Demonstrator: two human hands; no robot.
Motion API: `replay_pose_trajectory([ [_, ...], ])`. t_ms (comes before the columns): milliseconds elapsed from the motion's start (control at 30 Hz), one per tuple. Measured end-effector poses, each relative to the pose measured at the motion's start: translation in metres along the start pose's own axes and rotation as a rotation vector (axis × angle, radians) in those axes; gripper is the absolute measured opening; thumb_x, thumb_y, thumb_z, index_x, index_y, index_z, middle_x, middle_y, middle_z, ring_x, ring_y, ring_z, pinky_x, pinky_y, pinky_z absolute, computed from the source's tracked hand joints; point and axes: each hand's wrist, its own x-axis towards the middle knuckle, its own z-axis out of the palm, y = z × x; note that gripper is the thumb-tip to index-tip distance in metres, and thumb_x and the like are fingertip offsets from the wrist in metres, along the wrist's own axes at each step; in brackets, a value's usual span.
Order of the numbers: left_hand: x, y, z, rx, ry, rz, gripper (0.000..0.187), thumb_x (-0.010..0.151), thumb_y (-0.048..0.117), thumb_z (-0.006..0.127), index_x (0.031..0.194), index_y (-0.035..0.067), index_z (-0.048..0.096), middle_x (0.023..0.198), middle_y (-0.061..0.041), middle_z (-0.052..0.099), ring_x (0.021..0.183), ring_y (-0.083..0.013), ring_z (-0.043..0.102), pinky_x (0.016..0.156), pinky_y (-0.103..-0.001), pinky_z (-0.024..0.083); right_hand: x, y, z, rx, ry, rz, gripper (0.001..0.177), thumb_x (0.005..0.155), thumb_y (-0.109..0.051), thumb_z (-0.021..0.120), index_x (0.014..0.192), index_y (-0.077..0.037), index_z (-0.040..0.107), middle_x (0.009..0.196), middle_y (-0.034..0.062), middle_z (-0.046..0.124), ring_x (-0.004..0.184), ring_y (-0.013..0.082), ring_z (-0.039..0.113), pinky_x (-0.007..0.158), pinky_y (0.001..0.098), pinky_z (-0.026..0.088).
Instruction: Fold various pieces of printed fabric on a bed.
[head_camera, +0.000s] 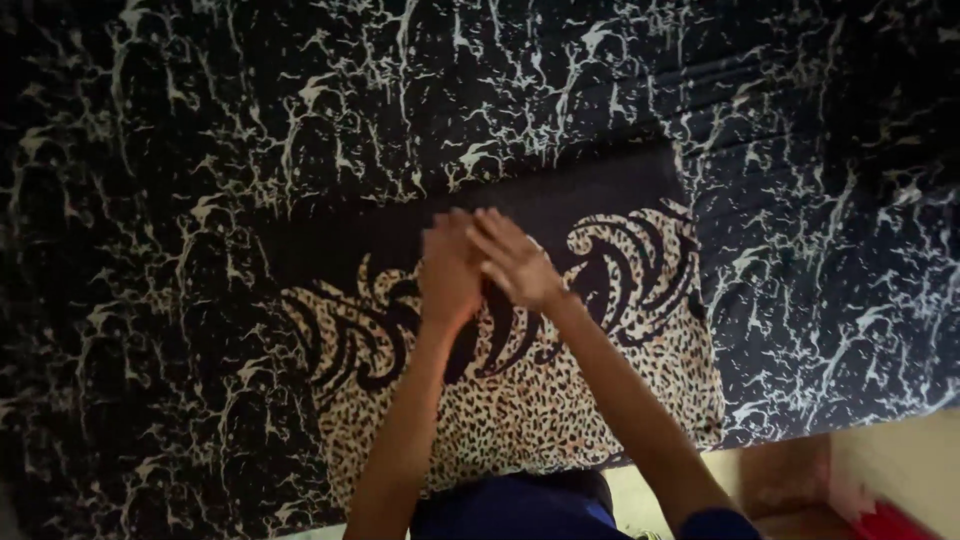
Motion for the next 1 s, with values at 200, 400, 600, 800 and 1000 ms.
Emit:
replay_pose_trajectory([
  [200, -0.032, -0.137, -0.031, 0.278, 0.005, -0.405, 0.053, 0.109, 0.036, 0.055, 0.152, 0.008, 0.045, 0.159, -0.019, 0.036, 0.149, -0.0419, 0.033, 0.123, -0.057, 0.030, -0.029, 0.109, -0.095, 0.021, 0.074, 0.362, 0.057, 0.110, -0.030, 0.045, 0.161, -0.006, 0.036, 0.169, 0.0124, 0.037, 0.155, 0.0330, 0.036, 0.127, 0.0427, 0.031],
  [400, -0.094, -0.163, 0.000, 0.501, 0.327, -0.358, 0.061, 0.114, 0.038, 0.044, 0.166, 0.010, 0.030, 0.169, -0.019, 0.025, 0.152, -0.0424, 0.027, 0.123, -0.059, 0.029, -0.030, 0.066, -0.091, -1.166, -0.213, 0.365, 0.065, 0.107, -0.041, 0.040, 0.158, -0.003, 0.028, 0.163, 0.0196, 0.035, 0.150, 0.0340, 0.033, 0.116, 0.0480, 0.037],
  [600, -0.161, -0.019, 0.058, 0.017, 0.211, -0.183, 0.057, 0.110, 0.029, 0.044, 0.163, 0.013, 0.032, 0.165, -0.011, 0.038, 0.141, -0.0379, 0.040, 0.112, -0.052, 0.038, -0.078, -0.095, 0.005, -0.486, -0.352, 0.367, 0.061, 0.094, -0.028, 0.057, 0.151, -0.006, 0.047, 0.145, 0.0215, 0.052, 0.130, 0.0380, 0.053, 0.111, 0.0563, 0.043],
  [800, -0.275, -0.031, 0.074, 0.165, 0.051, -0.355, 0.058, 0.108, 0.036, 0.046, 0.161, 0.015, 0.036, 0.168, -0.016, 0.028, 0.155, -0.0412, 0.024, 0.125, -0.056, 0.023, -0.227, -0.073, -0.023, -0.658, -0.478, 0.505, 0.057, 0.095, -0.026, 0.054, 0.147, -0.003, 0.048, 0.148, 0.0236, 0.044, 0.137, 0.0430, 0.038, 0.109, 0.0610, 0.028],
  [1000, -0.346, -0.117, 0.079, 0.350, 0.301, -0.534, 0.061, 0.114, 0.034, 0.040, 0.167, 0.008, 0.025, 0.172, -0.022, 0.019, 0.157, -0.0453, 0.017, 0.126, -0.059, 0.016, -0.316, -0.010, -0.077, -0.698, 0.034, 0.815, 0.053, 0.111, -0.027, 0.035, 0.161, -0.009, 0.033, 0.168, 0.0199, 0.026, 0.155, 0.0401, 0.018, 0.125, 0.0581, 0.014],
])
